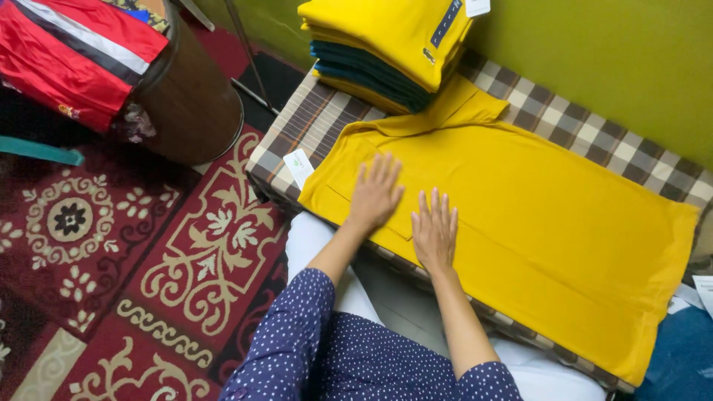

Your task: Folding a yellow polo shirt on a low table covered with a checkered cloth.

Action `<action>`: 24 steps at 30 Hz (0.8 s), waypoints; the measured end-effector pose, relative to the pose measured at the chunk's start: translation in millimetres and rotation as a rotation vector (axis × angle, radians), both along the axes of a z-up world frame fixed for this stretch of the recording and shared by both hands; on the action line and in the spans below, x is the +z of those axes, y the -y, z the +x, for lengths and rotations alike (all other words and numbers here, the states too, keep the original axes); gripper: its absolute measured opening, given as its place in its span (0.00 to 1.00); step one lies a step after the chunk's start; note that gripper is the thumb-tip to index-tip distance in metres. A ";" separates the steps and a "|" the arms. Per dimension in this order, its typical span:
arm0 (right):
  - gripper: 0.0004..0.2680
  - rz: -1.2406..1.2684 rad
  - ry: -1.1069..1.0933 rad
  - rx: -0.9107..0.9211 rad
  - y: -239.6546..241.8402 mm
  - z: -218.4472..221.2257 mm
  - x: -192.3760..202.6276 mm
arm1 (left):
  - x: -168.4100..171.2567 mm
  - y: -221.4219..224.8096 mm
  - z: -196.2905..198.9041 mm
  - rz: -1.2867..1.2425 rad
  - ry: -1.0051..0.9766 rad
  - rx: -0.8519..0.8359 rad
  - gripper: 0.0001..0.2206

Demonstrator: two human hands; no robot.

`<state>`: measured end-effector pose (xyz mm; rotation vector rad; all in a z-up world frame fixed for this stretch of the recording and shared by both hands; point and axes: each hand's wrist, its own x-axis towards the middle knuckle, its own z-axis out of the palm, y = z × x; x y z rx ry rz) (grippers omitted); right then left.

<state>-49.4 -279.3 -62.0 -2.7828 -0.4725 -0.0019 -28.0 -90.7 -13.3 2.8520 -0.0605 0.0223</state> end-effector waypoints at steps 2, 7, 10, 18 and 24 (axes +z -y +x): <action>0.20 -0.029 0.071 0.007 -2.4 -9.4 5.6 | -18.6 -24.1 15.1 -0.025 -0.011 0.110 0.29; 0.21 -0.072 0.165 0.322 -27.2 13.9 12.9 | -25.3 -42.3 35.5 -0.067 -0.058 0.187 0.32; 0.23 -0.093 -0.034 0.247 -44.3 31.0 12.6 | -37.1 -41.5 34.7 -0.012 -0.059 0.192 0.32; 0.24 -0.127 -0.067 0.188 -57.2 33.8 26.8 | -30.9 -42.2 38.9 0.012 -0.089 0.205 0.33; 0.23 -0.136 0.002 0.417 15.0 -8.0 3.9 | -40.3 -41.2 40.0 -0.032 -0.050 0.213 0.33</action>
